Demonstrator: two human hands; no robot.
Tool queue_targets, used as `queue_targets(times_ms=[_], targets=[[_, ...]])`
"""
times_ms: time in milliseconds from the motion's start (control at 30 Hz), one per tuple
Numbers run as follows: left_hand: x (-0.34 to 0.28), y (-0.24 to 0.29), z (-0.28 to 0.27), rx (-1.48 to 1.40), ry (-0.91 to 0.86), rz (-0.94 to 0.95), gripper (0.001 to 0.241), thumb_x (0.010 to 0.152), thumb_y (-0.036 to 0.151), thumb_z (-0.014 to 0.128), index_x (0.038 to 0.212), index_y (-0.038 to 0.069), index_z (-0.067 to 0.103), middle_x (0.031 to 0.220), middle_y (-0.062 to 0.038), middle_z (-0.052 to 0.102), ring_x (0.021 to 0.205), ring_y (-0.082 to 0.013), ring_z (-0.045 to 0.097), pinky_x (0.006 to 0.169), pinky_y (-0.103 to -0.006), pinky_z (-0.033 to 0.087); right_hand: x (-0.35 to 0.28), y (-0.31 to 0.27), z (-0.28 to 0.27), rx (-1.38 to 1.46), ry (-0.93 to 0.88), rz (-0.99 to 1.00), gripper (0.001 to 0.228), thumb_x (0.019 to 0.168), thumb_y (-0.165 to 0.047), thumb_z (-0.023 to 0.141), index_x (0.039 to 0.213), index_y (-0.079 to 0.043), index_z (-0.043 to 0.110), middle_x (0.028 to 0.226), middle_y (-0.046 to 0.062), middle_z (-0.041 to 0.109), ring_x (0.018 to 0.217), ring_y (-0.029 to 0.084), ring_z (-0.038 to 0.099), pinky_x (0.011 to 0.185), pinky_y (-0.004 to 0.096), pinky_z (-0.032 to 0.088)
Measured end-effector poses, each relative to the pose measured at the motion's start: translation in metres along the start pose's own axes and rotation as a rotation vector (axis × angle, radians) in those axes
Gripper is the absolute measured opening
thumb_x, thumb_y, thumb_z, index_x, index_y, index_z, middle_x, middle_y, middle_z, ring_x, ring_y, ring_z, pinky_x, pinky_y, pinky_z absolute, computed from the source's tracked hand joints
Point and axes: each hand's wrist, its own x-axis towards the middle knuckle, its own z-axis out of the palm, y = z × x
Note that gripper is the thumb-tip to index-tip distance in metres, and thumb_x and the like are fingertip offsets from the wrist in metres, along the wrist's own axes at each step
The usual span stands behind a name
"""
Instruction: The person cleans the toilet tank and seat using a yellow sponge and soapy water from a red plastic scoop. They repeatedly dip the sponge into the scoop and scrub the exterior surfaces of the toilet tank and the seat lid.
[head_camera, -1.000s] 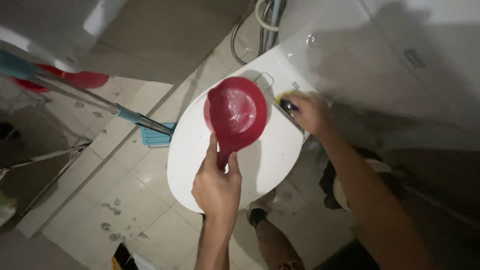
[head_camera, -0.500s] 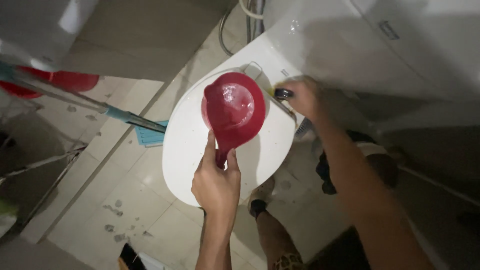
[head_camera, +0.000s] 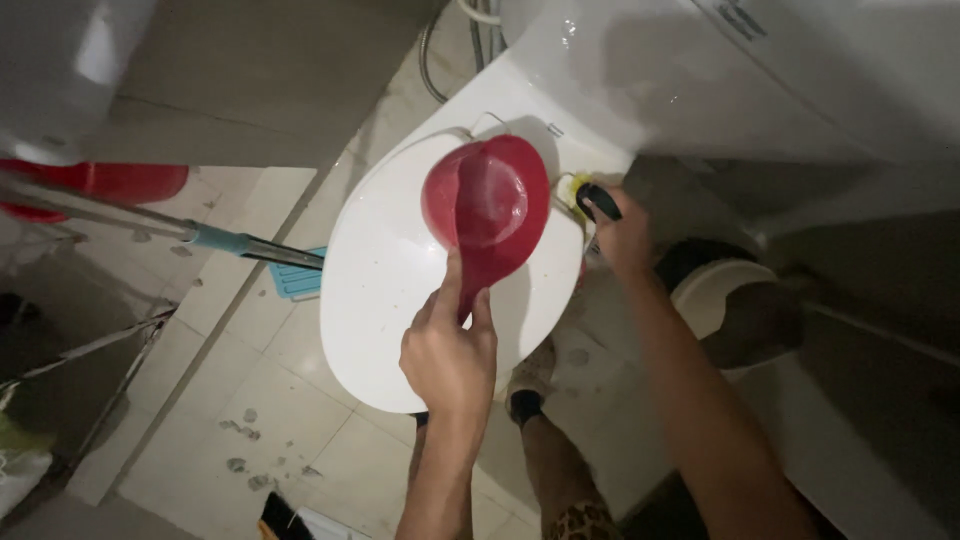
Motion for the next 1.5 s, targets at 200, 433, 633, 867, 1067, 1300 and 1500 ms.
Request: queue_targets(times_ms=[200,433,633,867,1067,1300,1500], targets=[[0.002,0.004,0.027,-0.008,0.09,0.2,0.044,0.085,0.008,0.079,0.129,0.013,0.073,0.098,-0.018,0.078,0.074,-0.0293,0.075,0.066,-0.0392,0.059,-0.024,-0.025,-0.013,0.132,0.007,-0.176,0.03,0.098,-0.012,0.073,0.126,-0.001,0.069,0.108,0.019,0.074,0.097,0.022,0.07,0.088,0.035,0.054],[0.007,0.017,0.041,0.07,0.131,0.293,0.047,0.083,0.006,0.079,0.129,0.014,0.074,0.095,-0.017,0.079,0.071,-0.0288,0.073,0.064,-0.0408,0.055,-0.005,-0.044,-0.008,0.152,0.019,-0.294,0.034,0.091,-0.01,0.077,0.125,-0.005,0.07,0.106,0.018,0.076,0.094,0.024,0.074,0.079,0.036,0.058],[0.012,0.017,0.041,0.048,0.174,0.284,0.046,0.088,0.006,0.078,0.132,0.014,0.072,0.1,-0.016,0.078,0.074,-0.0262,0.073,0.067,-0.0398,0.056,0.013,-0.061,0.005,-0.206,-0.048,-0.354,0.017,0.09,-0.009,0.078,0.106,-0.005,0.075,0.09,0.016,0.077,0.078,0.031,0.073,0.073,0.041,0.056],[0.012,0.025,0.019,0.021,0.136,0.313,0.051,0.084,0.005,0.078,0.133,0.015,0.071,0.096,-0.014,0.079,0.073,-0.0291,0.072,0.066,-0.0407,0.054,-0.004,-0.036,-0.001,0.154,-0.044,-0.288,0.019,0.096,-0.015,0.078,0.111,-0.005,0.075,0.093,0.015,0.076,0.082,0.027,0.073,0.075,0.04,0.057],[0.008,0.023,0.022,0.031,0.124,0.308,0.049,0.086,0.008,0.078,0.134,0.015,0.07,0.097,-0.017,0.079,0.074,-0.0285,0.073,0.068,-0.0406,0.056,0.046,-0.013,0.066,0.249,0.051,-0.206,0.032,0.088,-0.018,0.079,0.116,-0.003,0.071,0.102,0.011,0.076,0.092,0.024,0.073,0.079,0.04,0.059],[0.011,0.018,0.007,-0.135,-0.038,0.05,0.054,0.088,0.011,0.077,0.14,0.005,0.063,0.092,-0.017,0.078,0.072,-0.0263,0.078,0.064,-0.0385,0.061,-0.002,-0.027,-0.005,0.246,-0.093,-0.214,0.045,0.089,-0.017,0.081,0.127,0.0,0.063,0.114,0.016,0.074,0.1,0.027,0.072,0.086,0.04,0.058],[0.01,-0.002,0.001,-0.09,0.041,0.041,0.054,0.085,0.01,0.078,0.138,0.007,0.066,0.095,-0.017,0.079,0.077,-0.0258,0.078,0.067,-0.0385,0.061,0.039,-0.05,0.006,-0.108,0.103,-0.254,0.034,0.097,-0.013,0.074,0.129,-0.001,0.066,0.111,0.02,0.073,0.099,0.031,0.072,0.084,0.042,0.057]])
